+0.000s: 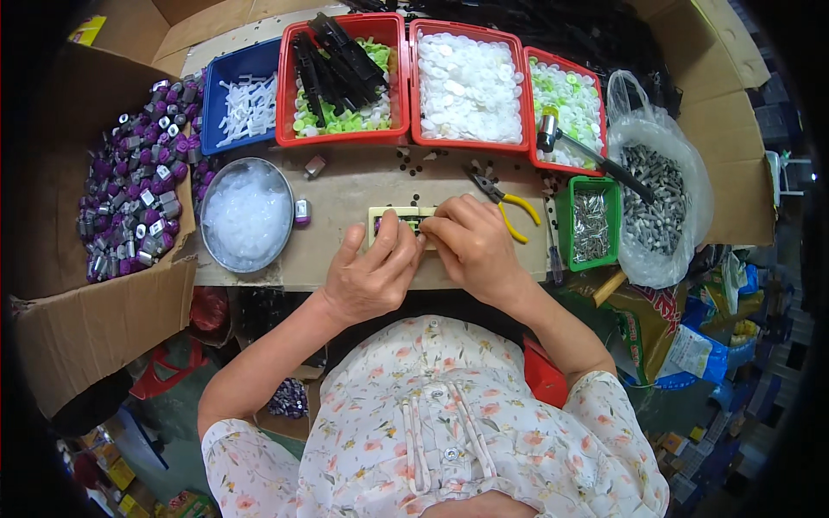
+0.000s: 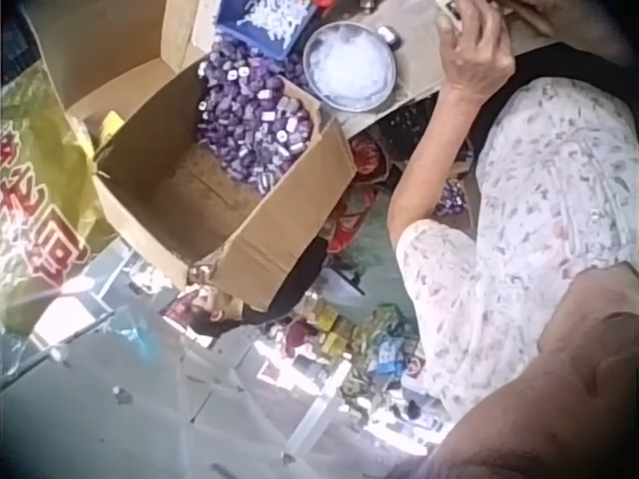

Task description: Assembling small plastic and metal components using a jig and manual tools.

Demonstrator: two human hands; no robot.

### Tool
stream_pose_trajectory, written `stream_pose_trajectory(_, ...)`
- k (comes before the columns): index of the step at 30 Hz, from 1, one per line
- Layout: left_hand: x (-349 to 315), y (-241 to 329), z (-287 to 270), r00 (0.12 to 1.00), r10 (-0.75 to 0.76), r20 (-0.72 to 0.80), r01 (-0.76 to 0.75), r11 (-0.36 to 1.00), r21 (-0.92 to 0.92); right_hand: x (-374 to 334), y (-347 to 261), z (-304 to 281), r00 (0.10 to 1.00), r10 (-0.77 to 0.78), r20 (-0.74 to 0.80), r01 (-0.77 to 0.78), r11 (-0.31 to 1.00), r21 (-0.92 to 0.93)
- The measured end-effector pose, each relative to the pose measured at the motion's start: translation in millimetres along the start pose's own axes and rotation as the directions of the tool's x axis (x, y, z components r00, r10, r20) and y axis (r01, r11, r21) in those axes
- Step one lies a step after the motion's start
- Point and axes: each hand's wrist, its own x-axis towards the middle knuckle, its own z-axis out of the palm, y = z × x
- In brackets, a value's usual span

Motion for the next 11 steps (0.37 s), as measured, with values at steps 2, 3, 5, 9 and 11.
stream_pose_trajectory(2, 0.4, -2.2, -0.8, 1.0, 0.013, 0.011, -0.013, 1.0, 0.005, -0.1, -2.0, -0.6, 1.0, 0.001, -0.001, -0.001, 1.0, -0.01)
stream_pose_trajectory(3, 0.3, -3.0, -1.2, 0.999, 0.026, 0.024, -0.026, 1.0, 0.009, -0.7, -3.2, -0.4, 0.999, -0.037, -0.009, 0.036, 0.998, -0.054)
stream_pose_trajectory(5, 0.0, -3.2, -1.8, 0.998, 0.041, 0.036, -0.042, 0.999, 0.025, -1.2, -3.6, -0.8, 0.997, -0.076, -0.019, 0.074, 0.993, -0.097)
stream_pose_trajectory(9, 1.8, -3.4, -3.8, 0.995, 0.063, 0.08, -0.066, 0.997, 0.034, -0.2, 1.9, -4.0, 0.995, -0.076, 0.057, 0.08, 0.994, -0.07)
stream_pose_trajectory(11, 0.8, -3.5, -1.6, 0.995, 0.067, 0.079, -0.07, 0.997, 0.028, 1.0, 5.0, -6.2, 0.994, -0.069, 0.09, 0.072, 0.997, -0.026)
